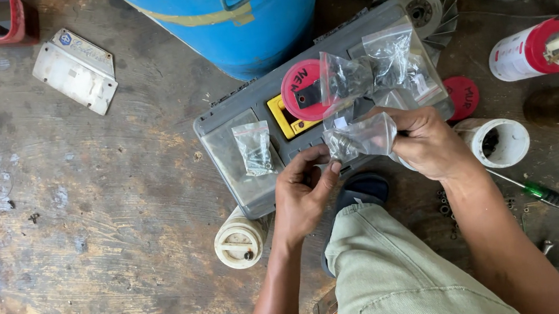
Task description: The person sits on the workshop floor with a motorcycle wheel rim on their lap. They use a wrench to loosen bolts on the rim, handle small hardware from plastic bags and cups, and fit bolts and parts into the rim holes while turning the rim to reach different sides.
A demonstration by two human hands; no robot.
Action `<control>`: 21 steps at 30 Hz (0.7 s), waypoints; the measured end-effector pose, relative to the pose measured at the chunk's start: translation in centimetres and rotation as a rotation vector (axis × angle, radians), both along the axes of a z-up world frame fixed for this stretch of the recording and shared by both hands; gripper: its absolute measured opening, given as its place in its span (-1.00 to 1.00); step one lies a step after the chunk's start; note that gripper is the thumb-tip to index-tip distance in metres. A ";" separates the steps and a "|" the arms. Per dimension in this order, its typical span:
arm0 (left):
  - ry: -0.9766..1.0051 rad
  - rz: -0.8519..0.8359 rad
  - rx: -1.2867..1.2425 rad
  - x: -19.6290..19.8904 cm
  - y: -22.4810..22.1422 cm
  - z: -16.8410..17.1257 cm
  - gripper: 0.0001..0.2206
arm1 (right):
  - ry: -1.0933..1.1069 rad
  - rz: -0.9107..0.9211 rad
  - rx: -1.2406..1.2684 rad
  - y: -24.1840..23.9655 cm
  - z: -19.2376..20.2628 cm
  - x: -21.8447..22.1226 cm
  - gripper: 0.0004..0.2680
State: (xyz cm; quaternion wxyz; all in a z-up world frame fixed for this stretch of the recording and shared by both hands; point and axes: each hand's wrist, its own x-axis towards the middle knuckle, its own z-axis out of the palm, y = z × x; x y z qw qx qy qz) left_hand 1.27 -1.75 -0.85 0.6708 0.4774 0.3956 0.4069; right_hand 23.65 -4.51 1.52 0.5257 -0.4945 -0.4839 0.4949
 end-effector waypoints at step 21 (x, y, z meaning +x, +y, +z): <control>-0.148 -0.012 -0.201 0.2 0.5 -2.0 -0.90 | -0.209 0.106 0.028 0.7 -0.2 -1.5 -0.89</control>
